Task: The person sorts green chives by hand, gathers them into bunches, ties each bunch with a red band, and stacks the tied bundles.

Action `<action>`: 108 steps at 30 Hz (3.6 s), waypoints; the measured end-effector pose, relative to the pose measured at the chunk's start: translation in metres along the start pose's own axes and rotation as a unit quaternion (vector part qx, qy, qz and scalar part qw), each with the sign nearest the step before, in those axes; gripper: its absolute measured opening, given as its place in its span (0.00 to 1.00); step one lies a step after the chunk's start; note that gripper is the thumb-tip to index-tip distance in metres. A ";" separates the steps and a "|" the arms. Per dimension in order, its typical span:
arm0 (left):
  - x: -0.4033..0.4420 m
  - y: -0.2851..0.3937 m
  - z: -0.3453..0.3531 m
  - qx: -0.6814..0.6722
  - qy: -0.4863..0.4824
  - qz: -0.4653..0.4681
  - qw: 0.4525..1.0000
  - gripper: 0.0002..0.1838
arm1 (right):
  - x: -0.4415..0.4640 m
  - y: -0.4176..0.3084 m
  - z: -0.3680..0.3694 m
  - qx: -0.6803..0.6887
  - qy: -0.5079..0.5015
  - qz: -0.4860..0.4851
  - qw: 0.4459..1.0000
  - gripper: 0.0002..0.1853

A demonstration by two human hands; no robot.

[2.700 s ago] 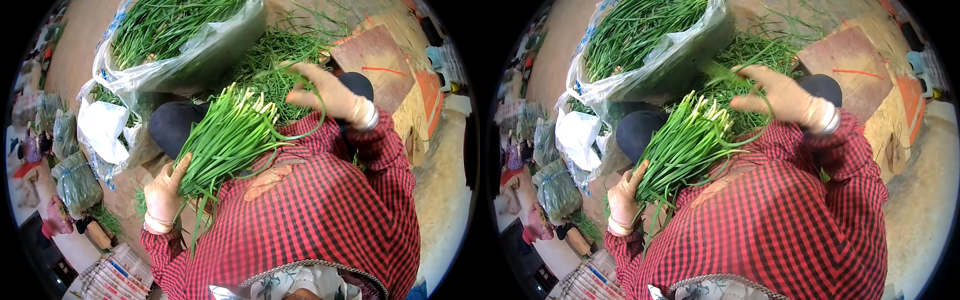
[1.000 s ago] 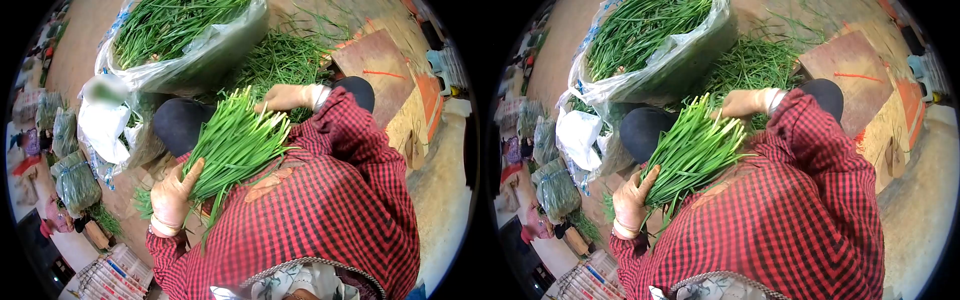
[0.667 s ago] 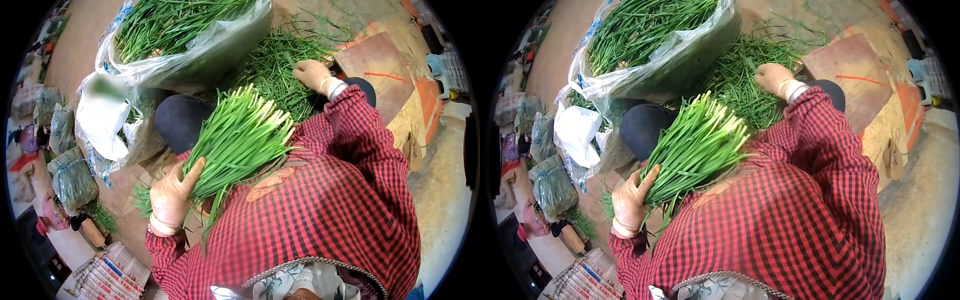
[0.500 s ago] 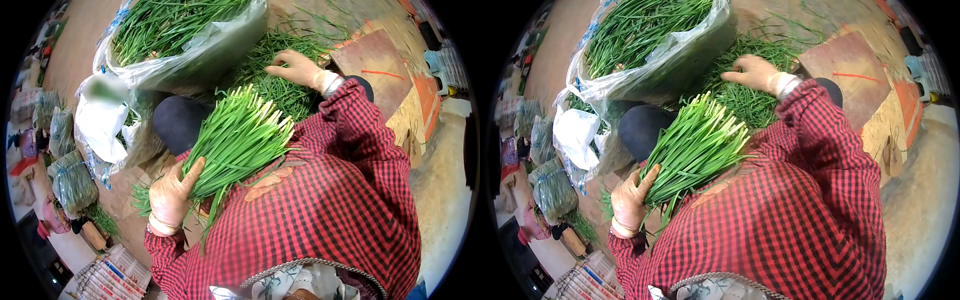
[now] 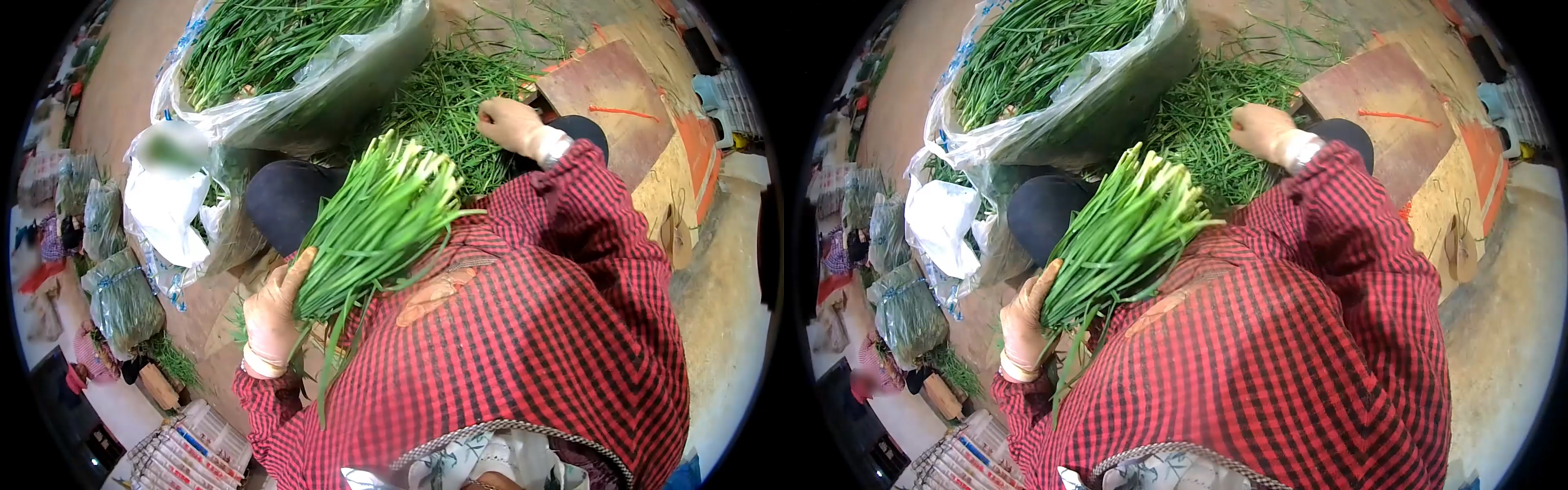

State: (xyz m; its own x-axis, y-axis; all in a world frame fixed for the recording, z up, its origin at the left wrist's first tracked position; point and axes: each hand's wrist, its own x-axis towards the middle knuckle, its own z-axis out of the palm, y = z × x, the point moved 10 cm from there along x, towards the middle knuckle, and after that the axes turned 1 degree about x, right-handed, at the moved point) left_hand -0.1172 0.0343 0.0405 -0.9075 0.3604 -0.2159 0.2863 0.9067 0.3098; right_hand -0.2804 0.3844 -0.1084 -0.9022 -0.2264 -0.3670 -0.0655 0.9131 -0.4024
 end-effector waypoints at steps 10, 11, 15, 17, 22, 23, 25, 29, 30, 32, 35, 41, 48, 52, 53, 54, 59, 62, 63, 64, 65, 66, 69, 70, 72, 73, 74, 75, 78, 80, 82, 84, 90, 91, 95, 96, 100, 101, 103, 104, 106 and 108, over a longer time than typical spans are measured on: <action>0.026 0.002 0.008 -0.154 -0.023 -0.089 0.984 0.35 | -0.083 -0.119 0.006 0.446 -0.203 -0.042 0.871 0.27; 0.027 0.002 0.009 -0.170 -0.001 -0.071 0.983 0.35 | -0.076 -0.122 0.009 0.451 -0.181 -0.035 0.873 0.22; 0.023 0.002 0.011 -0.219 0.018 -0.062 0.974 0.34 | -0.052 -0.102 0.002 0.587 -0.120 -0.017 0.800 0.12; 0.017 -0.007 0.027 -0.398 0.010 -0.103 0.912 0.35 | -0.054 -0.085 -0.009 0.640 -0.066 0.000 0.766 0.12; 0.018 -0.006 0.027 -0.320 0.009 -0.113 0.941 0.35 | -0.069 -0.080 -0.006 0.631 -0.108 -0.039 0.767 0.23; 0.021 -0.002 0.024 -0.288 0.026 -0.093 0.953 0.34 | -0.080 -0.096 -0.002 0.602 -0.136 -0.011 0.787 0.27; 0.025 0.009 0.022 -0.275 0.003 -0.086 0.958 0.33 | -0.079 -0.117 0.006 0.532 -0.144 -0.039 0.834 0.27; 0.025 0.011 0.028 -0.296 -0.025 -0.086 0.951 0.35 | -0.051 -0.105 0.012 0.544 -0.084 -0.035 0.834 0.14; 0.024 0.010 0.029 -0.298 -0.021 -0.088 0.950 0.35 | -0.048 -0.098 0.008 0.551 -0.080 -0.010 0.831 0.13; 0.018 0.002 0.031 -0.376 0.003 -0.119 0.919 0.32 | -0.054 -0.097 -0.009 0.559 -0.092 -0.044 0.823 0.11; 0.013 -0.004 0.033 -0.350 -0.005 -0.027 0.936 0.33 | -0.048 -0.060 -0.040 0.561 0.015 -0.046 0.826 0.13; 0.007 -0.019 0.052 -0.424 -0.026 -0.030 0.905 0.32 | -0.046 -0.058 -0.068 0.237 0.067 -0.066 0.967 0.33; 0.012 -0.001 0.042 -0.481 -0.006 -0.030 0.876 0.30 | -0.042 -0.126 -0.033 0.154 -0.034 -0.085 0.984 0.40; 0.006 0.001 0.047 -0.456 -0.005 -0.047 0.888 0.30 | -0.032 -0.139 -0.026 0.178 0.017 -0.141 0.974 0.41; 0.007 0.008 0.038 -0.388 0.012 -0.012 0.921 0.31 | -0.032 -0.140 -0.026 0.169 0.015 -0.129 0.977 0.42; 0.007 0.010 0.039 -0.390 0.016 -0.013 0.921 0.31 | -0.032 -0.139 -0.025 0.162 0.014 -0.115 0.980 0.43; 0.003 0.004 0.068 -0.484 -0.013 -0.076 0.872 0.32 | -0.024 -0.133 -0.004 0.225 0.022 -0.069 0.972 0.20; 0.010 0.005 0.064 -0.418 -0.022 -0.070 0.905 0.31 | -0.016 -0.119 0.017 0.405 -0.052 -0.055 0.911 0.17; 0.011 0.003 0.070 -0.421 -0.050 -0.083 0.902 0.31 | -0.014 -0.118 0.016 0.430 -0.050 -0.068 0.899 0.15; 0.011 0.002 0.077 -0.424 -0.077 -0.094 0.897 0.31 | -0.015 -0.117 0.013 0.431 -0.050 -0.065 0.899 0.15; 0.011 0.001 0.081 -0.424 -0.080 -0.093 0.897 0.31 | -0.018 -0.123 0.014 0.437 -0.091 -0.066 0.892 0.15; 0.010 -0.003 0.088 -0.446 -0.087 -0.101 0.885 0.31 | -0.021 -0.129 0.017 0.442 -0.133 -0.069 0.885 0.16; 0.008 -0.005 0.094 -0.500 -0.081 -0.122 0.854 0.31 | -0.013 -0.126 0.013 0.462 -0.090 -0.071 0.880 0.13; 0.006 -0.007 0.094 -0.531 -0.068 -0.134 0.834 0.31 | -0.011 -0.124 0.008 0.488 -0.060 -0.076 0.868 0.13; 0.009 -0.002 0.082 -0.479 -0.038 -0.077 0.873 0.31 | -0.008 -0.104 0.004 0.487 -0.035 -0.029 0.872 0.13; 0.012 0.000 0.076 -0.452 -0.024 -0.046 0.890 0.31 | -0.008 -0.104 -0.003 0.500 -0.029 -0.035 0.865 0.12; 0.015 0.002 0.070 -0.424 -0.008 -0.016 0.905 0.32 | -0.009 -0.104 -0.011 0.512 -0.023 -0.041 0.858 0.12; 0.018 0.002 0.076 -0.424 -0.049 -0.009 0.904 0.31 | -0.008 -0.100 -0.015 0.529 -0.012 -0.034 0.848 0.13; 0.010 -0.009 0.081 -0.420 -0.068 -0.009 0.905 0.24 | -0.006 -0.086 -0.037 0.534 0.016 -0.038 0.845 0.12; 0.008 -0.005 0.078 -0.477 -0.143 -0.089 0.863 0.19 | -0.004 -0.081 -0.059 0.560 0.036 -0.074 0.825 0.12; 0.000 -0.016 0.093 -0.547 -0.148 -0.127 0.815 0.17 | -0.016 -0.064 -0.097 0.513 0.147 -0.106 0.839 0.12; -0.010 -0.021 0.098 -0.592 -0.162 -0.138 0.777 0.15 | -0.013 -0.028 -0.117 0.510 0.201 -0.104 0.830 0.12; -0.042 -0.044 0.142 -0.765 -0.129 -0.355 0.523 0.18 | -0.025 -0.017 -0.129 0.063 0.273 -0.084 0.956 0.29; -0.025 -0.043 0.124 -0.650 -0.129 -0.214 0.717 0.19 | -0.029 -0.042 -0.128 0.130 0.221 -0.118 0.959 0.26; -0.014 -0.019 0.113 -0.639 -0.129 -0.208 0.729 0.18 | -0.043 -0.117 -0.087 0.168 0.050 -0.140 0.974 0.29; -0.005 -0.006 0.096 -0.627 -0.120 -0.141 0.757 0.18 | -0.043 -0.129 -0.077 0.132 0.065 -0.158 0.976 0.29; -0.018 -0.011 0.116 -0.737 -0.145 -0.249 0.611 0.21 | -0.037 -0.141 -0.037 0.092 -0.020 -0.119 0.988 0.31; -0.007 0.000 0.091 -0.629 -0.095 -0.177 0.751 0.18 | -0.032 -0.137 -0.028 0.118 -0.008 -0.131 0.984 0.31; -0.006 0.001 0.093 -0.570 -0.115 -0.140 0.801 0.17 | -0.023 -0.121 -0.017 0.181 -0.015 -0.105 0.978 0.31; -0.005 0.005 0.095 -0.506 -0.134 -0.099 0.846 0.17 | -0.020 -0.114 -0.013 0.242 -0.020 -0.078 0.967 0.30; -0.003 0.004 0.094 -0.478 -0.126 -0.087 0.865 0.18 | -0.020 -0.111 -0.006 0.240 -0.018 -0.076 0.968 0.26; 0.001 0.009 0.095 -0.505 -0.153 -0.098 0.844 0.20 | -0.031 -0.124 0.019 0.421 -0.154 -0.045 0.893 0.23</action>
State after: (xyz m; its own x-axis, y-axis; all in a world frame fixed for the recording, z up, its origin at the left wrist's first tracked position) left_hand -0.0864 0.0635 -0.0450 -0.7404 0.4050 -0.5364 -0.4087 0.3622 0.8377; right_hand -0.2362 0.2721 -0.0626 -0.7412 -0.4873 -0.4616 0.3283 0.3366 -0.8826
